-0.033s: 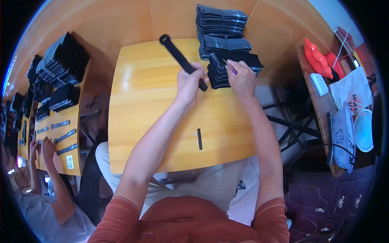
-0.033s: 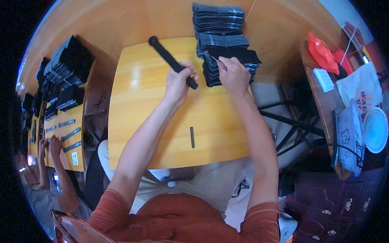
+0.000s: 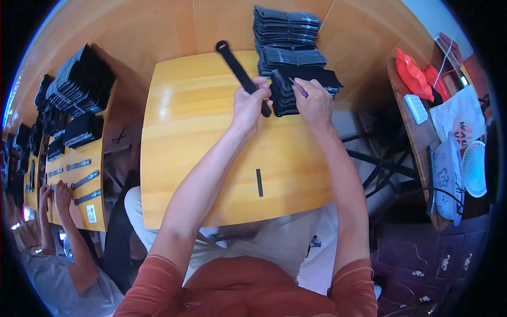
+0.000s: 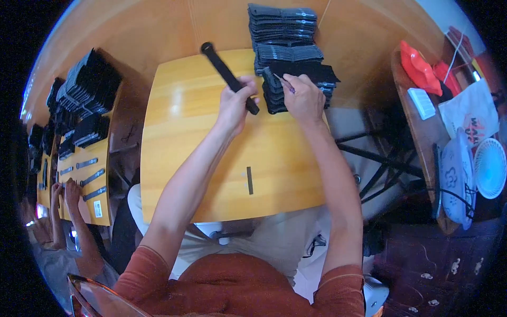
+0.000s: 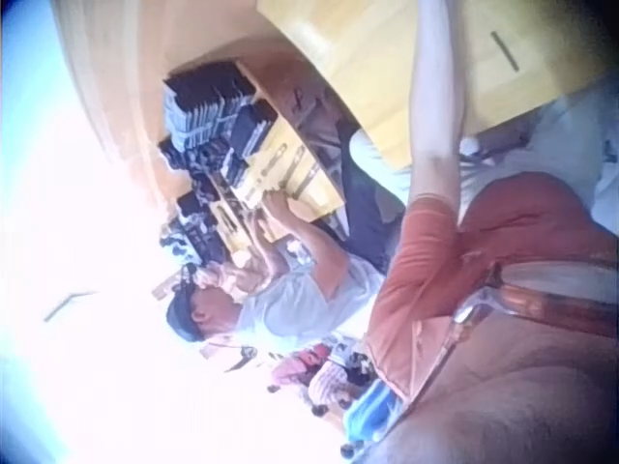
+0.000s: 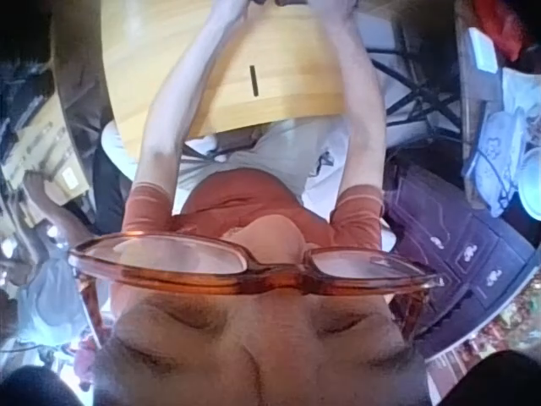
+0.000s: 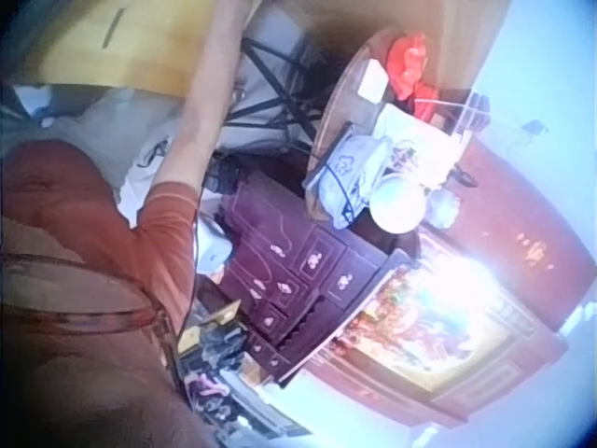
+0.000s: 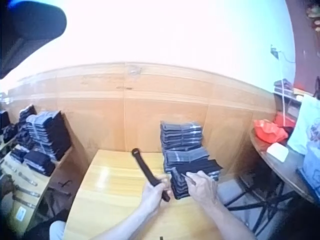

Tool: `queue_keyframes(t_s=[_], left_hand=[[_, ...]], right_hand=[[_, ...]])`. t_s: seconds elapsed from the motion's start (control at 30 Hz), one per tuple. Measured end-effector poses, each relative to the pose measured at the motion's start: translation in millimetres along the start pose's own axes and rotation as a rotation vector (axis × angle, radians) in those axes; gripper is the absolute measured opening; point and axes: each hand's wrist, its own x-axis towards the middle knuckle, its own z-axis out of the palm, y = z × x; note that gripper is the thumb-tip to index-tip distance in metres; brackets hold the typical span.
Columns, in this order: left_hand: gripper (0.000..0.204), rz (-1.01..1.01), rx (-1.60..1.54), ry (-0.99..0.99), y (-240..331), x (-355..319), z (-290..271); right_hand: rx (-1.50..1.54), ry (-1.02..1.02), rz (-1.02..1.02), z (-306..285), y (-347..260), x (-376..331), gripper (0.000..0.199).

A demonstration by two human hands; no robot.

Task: The recorder aligns, stacks, and marks black textile straps at a workshop desk.

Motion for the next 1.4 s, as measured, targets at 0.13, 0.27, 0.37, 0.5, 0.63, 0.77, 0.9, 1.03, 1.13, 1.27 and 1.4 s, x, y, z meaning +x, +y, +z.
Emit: queue_keyframes(t_s=[0.13,0.27,0.37,0.5,0.63,0.77,0.9,1.03,1.13,1.27,1.4], left_hand=[[0.026,-0.006,0.178,-0.028,-18.2,31.4,14.5],[0.024,-0.008,0.316,-0.050,-31.3,42.7,13.4],[0.023,-0.025,0.313,-0.065,-36.5,46.7,9.9],[0.022,-0.018,0.324,-0.072,-33.0,43.5,12.4],[0.023,-0.025,0.322,-0.065,-31.6,43.3,12.4],[0.024,-0.010,0.338,-0.071,-31.3,44.0,11.9],[0.026,0.006,0.328,-0.073,-31.6,44.7,6.9],[0.030,-0.054,0.244,-0.030,-20.8,28.3,-1.2],[0.030,-0.118,0.111,-0.040,-8.8,9.0,-10.2],[0.031,-0.229,-0.028,-0.021,10.7,-36.3,-6.1],[0.036,-0.239,0.025,-0.018,21.4,-81.2,-13.9]], right_hand=[[0.019,0.027,-0.004,-1.0,6.3,-0.1,0.019],[0.024,0.002,0.020,-1.2,8.3,0.3,0.018],[0.018,0.006,0.014,0.3,8.6,0.0,0.017],[0.023,-0.005,0.011,4.4,5.8,-1.9,0.019],[-0.012,-0.023,0.011,8.3,4.1,-2.9,0.021],[-0.018,-0.051,0.008,6.6,4.7,-5.4,0.024],[-0.010,-0.081,0.062,-0.2,-0.9,-5.7,0.028],[0.059,-0.093,0.154,-11.5,-1.2,-13.8,0.034],[0.285,-0.076,0.223,-24.7,-16.0,-34.6,0.041],[0.525,-0.257,0.294,-44.7,-74.0,-72.3,0.040],[0.693,-0.245,0.232,-39.4,-106.7,-97.1,0.035]])
